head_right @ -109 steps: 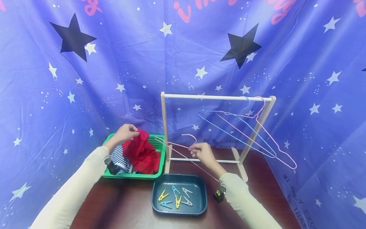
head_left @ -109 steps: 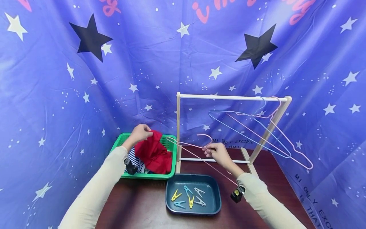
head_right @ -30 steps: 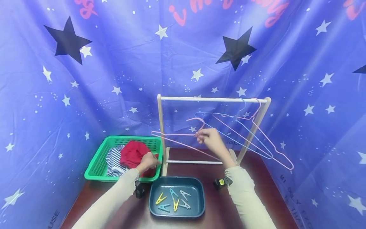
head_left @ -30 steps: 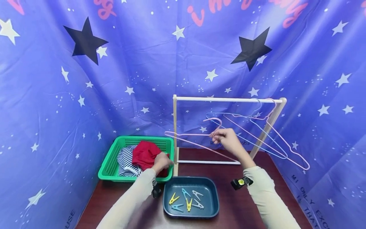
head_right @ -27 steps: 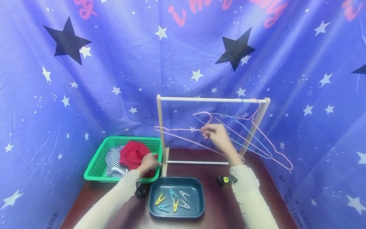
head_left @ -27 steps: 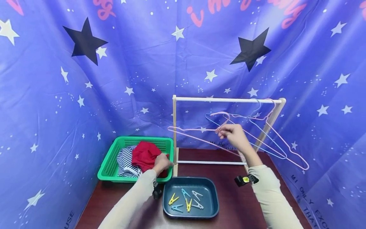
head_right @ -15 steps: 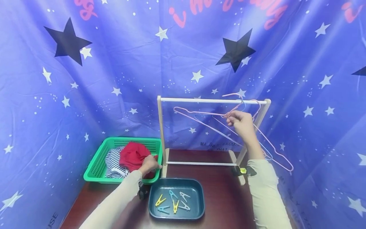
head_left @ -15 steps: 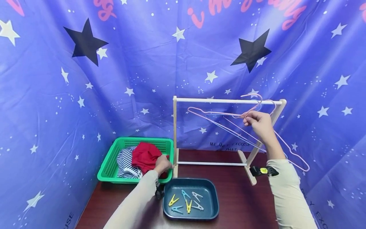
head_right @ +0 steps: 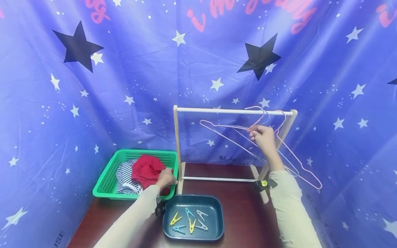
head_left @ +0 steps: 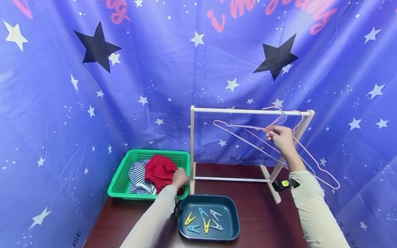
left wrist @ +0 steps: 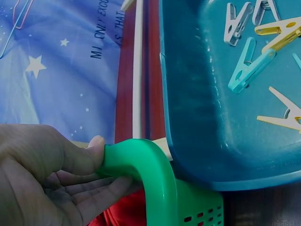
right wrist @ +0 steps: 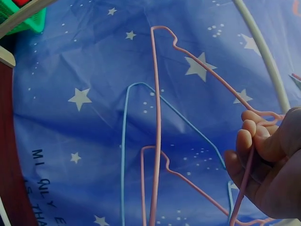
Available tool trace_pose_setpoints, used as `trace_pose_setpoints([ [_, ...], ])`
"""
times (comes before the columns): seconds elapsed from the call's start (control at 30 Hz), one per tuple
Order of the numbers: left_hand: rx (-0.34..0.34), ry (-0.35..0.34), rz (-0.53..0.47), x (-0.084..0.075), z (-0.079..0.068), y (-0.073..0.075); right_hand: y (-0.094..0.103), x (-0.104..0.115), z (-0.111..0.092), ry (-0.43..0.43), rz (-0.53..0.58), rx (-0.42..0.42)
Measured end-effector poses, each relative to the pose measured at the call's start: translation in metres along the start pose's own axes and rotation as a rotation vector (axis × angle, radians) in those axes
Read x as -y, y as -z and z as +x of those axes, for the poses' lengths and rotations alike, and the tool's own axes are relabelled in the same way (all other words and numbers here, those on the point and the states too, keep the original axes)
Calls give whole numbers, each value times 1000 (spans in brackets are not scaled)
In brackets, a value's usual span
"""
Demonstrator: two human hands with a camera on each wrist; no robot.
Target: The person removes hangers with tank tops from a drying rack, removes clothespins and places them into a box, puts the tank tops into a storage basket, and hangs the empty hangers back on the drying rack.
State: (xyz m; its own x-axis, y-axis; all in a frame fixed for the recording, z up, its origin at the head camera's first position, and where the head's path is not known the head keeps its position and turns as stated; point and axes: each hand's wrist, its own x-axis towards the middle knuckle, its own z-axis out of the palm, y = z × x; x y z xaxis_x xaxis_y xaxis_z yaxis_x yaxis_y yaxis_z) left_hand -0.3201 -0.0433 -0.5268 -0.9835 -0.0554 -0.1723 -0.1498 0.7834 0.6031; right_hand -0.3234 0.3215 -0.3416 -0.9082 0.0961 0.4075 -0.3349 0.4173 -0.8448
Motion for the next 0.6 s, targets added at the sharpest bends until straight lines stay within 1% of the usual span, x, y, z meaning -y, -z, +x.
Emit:
trace_pose_setpoints([
  [0.13,-14,2,33,0,2,-3,-5,-3,5,-30,-2,-5],
  [0.27,-15,14,36,0,3,-5,-10,-10,9,-50,1,7],
  [0.4,-14,24,31,0,4,-5,-15,-18,11,-43,-25,31],
  [0.53,-15,28,31,0,3,-5,-20,-23,9,-26,-28,43],
  [0.57,-16,27,33,0,3,-4,-21,-23,8,-23,-19,43],
  [0.6,-14,29,34,0,2,-4,-22,-23,7,-16,24,46],
])
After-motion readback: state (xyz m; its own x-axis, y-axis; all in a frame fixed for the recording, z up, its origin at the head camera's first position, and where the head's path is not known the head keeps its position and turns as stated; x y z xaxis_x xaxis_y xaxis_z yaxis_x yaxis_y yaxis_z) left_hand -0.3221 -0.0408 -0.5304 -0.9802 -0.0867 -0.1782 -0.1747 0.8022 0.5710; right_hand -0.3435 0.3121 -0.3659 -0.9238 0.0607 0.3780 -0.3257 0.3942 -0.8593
